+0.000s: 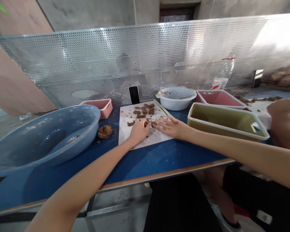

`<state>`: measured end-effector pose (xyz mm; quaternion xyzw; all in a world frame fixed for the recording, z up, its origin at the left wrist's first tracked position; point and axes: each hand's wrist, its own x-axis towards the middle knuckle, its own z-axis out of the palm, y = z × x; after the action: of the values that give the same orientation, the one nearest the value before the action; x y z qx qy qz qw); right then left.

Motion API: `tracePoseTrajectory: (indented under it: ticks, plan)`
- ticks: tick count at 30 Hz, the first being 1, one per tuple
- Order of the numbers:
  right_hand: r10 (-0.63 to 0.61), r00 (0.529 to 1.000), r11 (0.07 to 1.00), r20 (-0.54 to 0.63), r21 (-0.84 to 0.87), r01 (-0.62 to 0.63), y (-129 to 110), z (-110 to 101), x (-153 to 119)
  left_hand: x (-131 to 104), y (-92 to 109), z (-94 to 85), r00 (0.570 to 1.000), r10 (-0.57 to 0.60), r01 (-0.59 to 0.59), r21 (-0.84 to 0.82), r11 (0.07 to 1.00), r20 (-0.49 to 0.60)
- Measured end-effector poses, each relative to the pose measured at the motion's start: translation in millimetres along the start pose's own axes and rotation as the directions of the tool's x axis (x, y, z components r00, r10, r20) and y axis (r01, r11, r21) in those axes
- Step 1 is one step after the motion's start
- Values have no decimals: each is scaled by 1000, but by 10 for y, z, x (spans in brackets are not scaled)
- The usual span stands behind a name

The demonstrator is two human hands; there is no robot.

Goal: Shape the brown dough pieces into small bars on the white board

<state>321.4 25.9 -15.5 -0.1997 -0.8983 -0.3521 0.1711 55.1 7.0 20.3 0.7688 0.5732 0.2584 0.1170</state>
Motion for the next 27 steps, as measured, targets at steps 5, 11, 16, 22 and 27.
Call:
tracePoseTrajectory:
  ticks: [5, 11, 16, 22, 27]
  plan:
    - [-58, 998, 996, -13, -67, 57, 16, -144, -68, 2, 15, -1, 1000, -20, 20, 16, 1000, 7]
    - [24, 996, 997, 83, 66, -30, 34, -141, -42, -8, 15, -21, 1000, -15, 15, 6, 1000, 16]
    - [41, 997, 982, 73, 180, -54, 9, -127, 22, 10, -10, 2, 1000, -18, 18, 19, 1000, -2]
    - [45, 991, 988, 125, 139, -63, 4, -257, 69, 4, 19, -18, 999, -33, 33, 32, 999, 7]
    - [261, 959, 961, 114, 65, -269, 17, -243, 381, 4, 19, -30, 1000, -15, 15, 60, 998, 1]
